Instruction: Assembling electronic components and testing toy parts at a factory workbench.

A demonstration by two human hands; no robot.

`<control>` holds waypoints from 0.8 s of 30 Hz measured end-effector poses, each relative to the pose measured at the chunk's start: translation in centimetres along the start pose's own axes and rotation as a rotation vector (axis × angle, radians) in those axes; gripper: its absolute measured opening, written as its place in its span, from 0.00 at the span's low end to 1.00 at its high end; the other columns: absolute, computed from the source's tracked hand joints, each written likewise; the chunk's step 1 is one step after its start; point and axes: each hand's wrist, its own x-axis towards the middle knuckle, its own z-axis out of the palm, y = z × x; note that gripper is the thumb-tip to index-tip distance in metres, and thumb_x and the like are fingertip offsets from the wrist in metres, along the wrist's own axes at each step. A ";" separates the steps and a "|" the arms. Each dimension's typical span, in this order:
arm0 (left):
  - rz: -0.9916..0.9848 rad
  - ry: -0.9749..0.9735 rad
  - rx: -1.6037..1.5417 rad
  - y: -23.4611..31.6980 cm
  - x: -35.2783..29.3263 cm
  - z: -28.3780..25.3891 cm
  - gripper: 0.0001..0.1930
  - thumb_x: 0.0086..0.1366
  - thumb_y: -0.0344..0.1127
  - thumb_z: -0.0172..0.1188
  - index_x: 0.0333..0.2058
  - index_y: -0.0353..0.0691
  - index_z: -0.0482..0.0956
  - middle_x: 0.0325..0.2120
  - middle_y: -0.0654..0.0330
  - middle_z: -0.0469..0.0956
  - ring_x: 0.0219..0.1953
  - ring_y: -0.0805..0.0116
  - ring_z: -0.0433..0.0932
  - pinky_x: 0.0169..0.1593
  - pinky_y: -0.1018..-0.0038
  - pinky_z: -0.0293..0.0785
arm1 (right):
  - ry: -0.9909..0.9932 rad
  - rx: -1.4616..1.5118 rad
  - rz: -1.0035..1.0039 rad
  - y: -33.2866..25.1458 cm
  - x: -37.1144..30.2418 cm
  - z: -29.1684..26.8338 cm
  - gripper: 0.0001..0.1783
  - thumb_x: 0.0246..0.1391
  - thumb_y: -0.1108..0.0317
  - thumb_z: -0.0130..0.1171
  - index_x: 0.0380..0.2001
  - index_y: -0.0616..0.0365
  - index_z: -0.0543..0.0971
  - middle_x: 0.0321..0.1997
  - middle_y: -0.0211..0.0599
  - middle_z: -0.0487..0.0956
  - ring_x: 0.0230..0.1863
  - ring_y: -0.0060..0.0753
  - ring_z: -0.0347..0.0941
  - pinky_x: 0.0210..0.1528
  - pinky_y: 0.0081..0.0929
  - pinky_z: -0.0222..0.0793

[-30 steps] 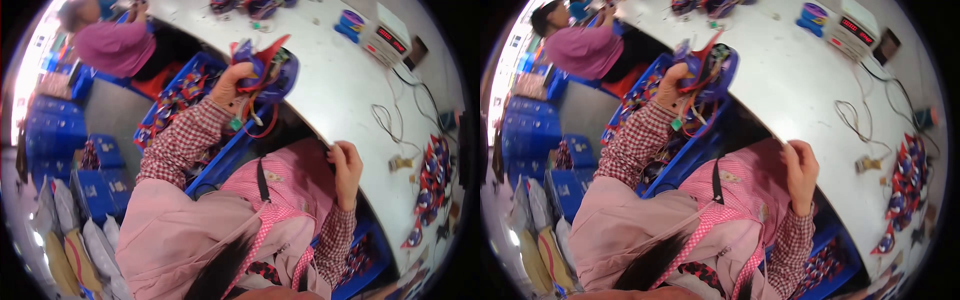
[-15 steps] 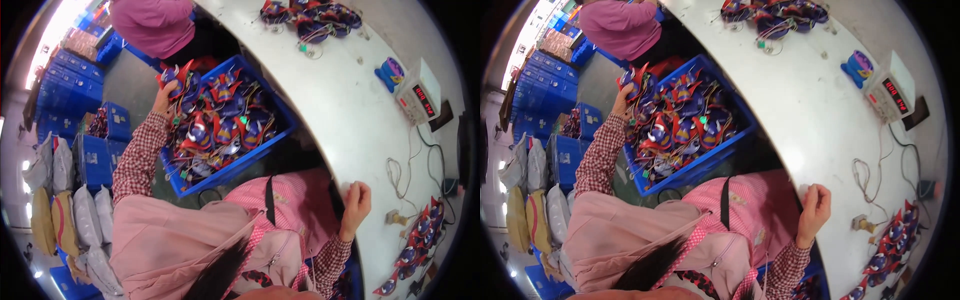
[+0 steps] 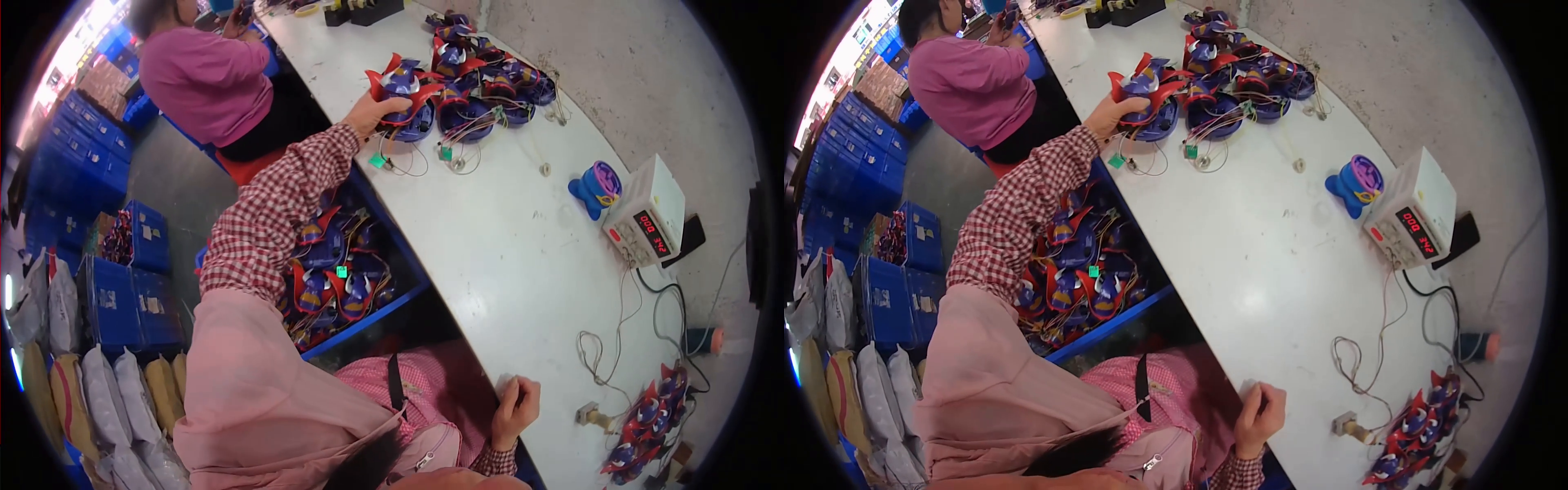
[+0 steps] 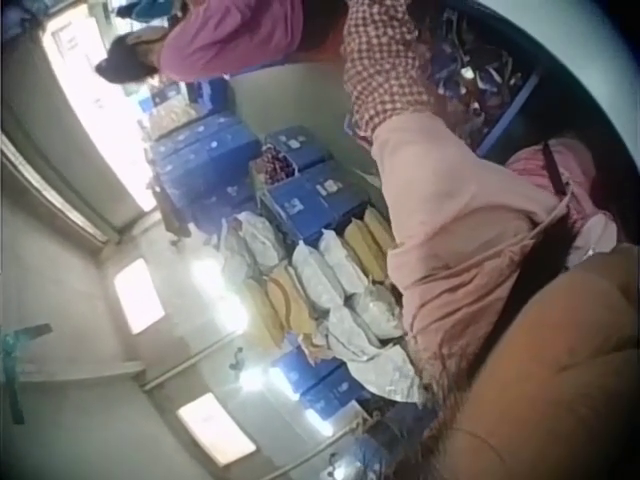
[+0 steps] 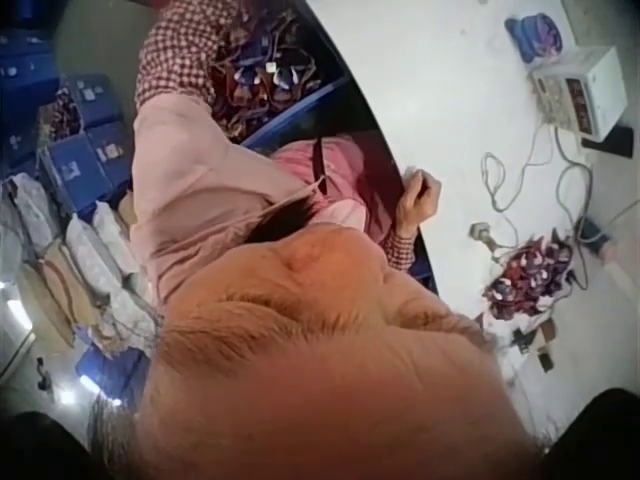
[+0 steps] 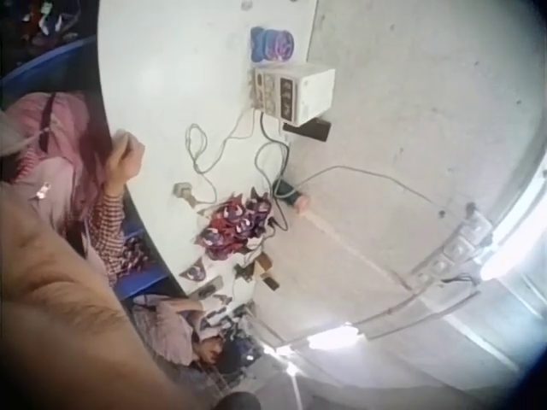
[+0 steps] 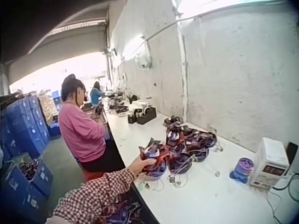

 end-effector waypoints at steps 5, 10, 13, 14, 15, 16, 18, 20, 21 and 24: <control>0.025 0.080 0.136 -2.4 5.5 -1.1 0.30 0.47 0.36 0.70 0.48 0.34 0.69 0.36 0.58 0.77 0.37 0.71 0.77 0.43 0.75 0.75 | -0.013 -0.046 -0.036 0.3 0.2 0.3 0.03 0.56 0.76 0.53 0.29 0.64 0.73 0.25 0.35 0.69 0.24 0.24 0.64 0.27 0.19 0.62; 0.045 0.210 0.299 -3.0 10.3 -1.8 0.39 0.43 0.42 0.73 0.52 0.34 0.65 0.40 0.54 0.76 0.45 0.67 0.74 0.49 0.74 0.72 | -0.040 -0.088 -0.036 0.3 0.2 0.0 0.02 0.55 0.76 0.53 0.30 0.64 0.73 0.25 0.35 0.69 0.24 0.25 0.64 0.26 0.20 0.61; 0.067 0.310 0.501 -4.1 13.7 -3.7 0.47 0.38 0.49 0.74 0.54 0.31 0.61 0.45 0.48 0.71 0.51 0.61 0.69 0.53 0.70 0.68 | -0.042 -0.108 -0.069 0.3 0.5 0.2 0.02 0.55 0.76 0.53 0.30 0.64 0.73 0.24 0.34 0.69 0.24 0.25 0.64 0.26 0.20 0.61; 0.084 0.342 0.659 -4.5 14.6 -4.8 0.54 0.35 0.54 0.74 0.56 0.28 0.58 0.49 0.43 0.67 0.54 0.55 0.65 0.56 0.68 0.65 | -0.044 -0.114 -0.090 0.2 0.6 0.2 0.02 0.55 0.76 0.53 0.30 0.63 0.73 0.24 0.34 0.69 0.24 0.25 0.64 0.26 0.20 0.61; 0.101 0.375 0.818 -4.9 15.4 -5.7 0.61 0.31 0.59 0.74 0.58 0.25 0.54 0.53 0.38 0.64 0.58 0.50 0.62 0.59 0.65 0.62 | -0.044 -0.113 -0.095 0.1 0.6 0.2 0.02 0.55 0.76 0.53 0.30 0.63 0.73 0.24 0.34 0.69 0.24 0.25 0.64 0.26 0.20 0.61; 0.104 0.384 0.818 -5.5 16.1 -6.5 0.61 0.31 0.59 0.74 0.58 0.25 0.54 0.53 0.38 0.64 0.58 0.50 0.62 0.59 0.65 0.62 | -0.049 -0.112 -0.073 0.0 0.6 0.2 0.02 0.54 0.76 0.53 0.30 0.64 0.73 0.25 0.36 0.70 0.24 0.29 0.65 0.27 0.23 0.61; 0.047 0.308 0.913 -5.6 16.8 -8.1 0.65 0.29 0.67 0.70 0.58 0.25 0.52 0.56 0.36 0.59 0.61 0.46 0.56 0.62 0.64 0.56 | -0.073 -0.090 -0.049 -0.1 0.8 0.6 0.03 0.53 0.75 0.54 0.30 0.64 0.73 0.26 0.40 0.73 0.25 0.38 0.67 0.28 0.29 0.63; 0.047 0.297 0.875 -5.6 16.6 -8.4 0.67 0.30 0.72 0.66 0.59 0.24 0.51 0.58 0.35 0.55 0.61 0.44 0.54 0.64 0.63 0.52 | -0.052 -0.052 -0.064 0.1 0.4 0.9 0.03 0.54 0.75 0.53 0.30 0.64 0.73 0.26 0.38 0.72 0.25 0.33 0.66 0.28 0.26 0.63; 0.075 0.326 0.798 -6.0 15.8 -7.9 0.66 0.32 0.73 0.64 0.59 0.24 0.50 0.59 0.35 0.53 0.61 0.43 0.55 0.64 0.63 0.52 | -0.028 -0.021 -0.053 0.5 0.1 1.2 0.03 0.55 0.75 0.53 0.30 0.63 0.73 0.25 0.36 0.70 0.25 0.28 0.65 0.27 0.23 0.62; -0.074 0.630 0.825 -5.6 13.5 -1.2 0.57 0.40 0.70 0.62 0.57 0.27 0.57 0.55 0.32 0.56 0.57 0.42 0.63 0.59 0.62 0.62 | 0.012 -0.025 -0.021 1.1 -0.4 0.8 0.03 0.56 0.74 0.53 0.30 0.63 0.73 0.25 0.34 0.69 0.25 0.23 0.64 0.27 0.20 0.62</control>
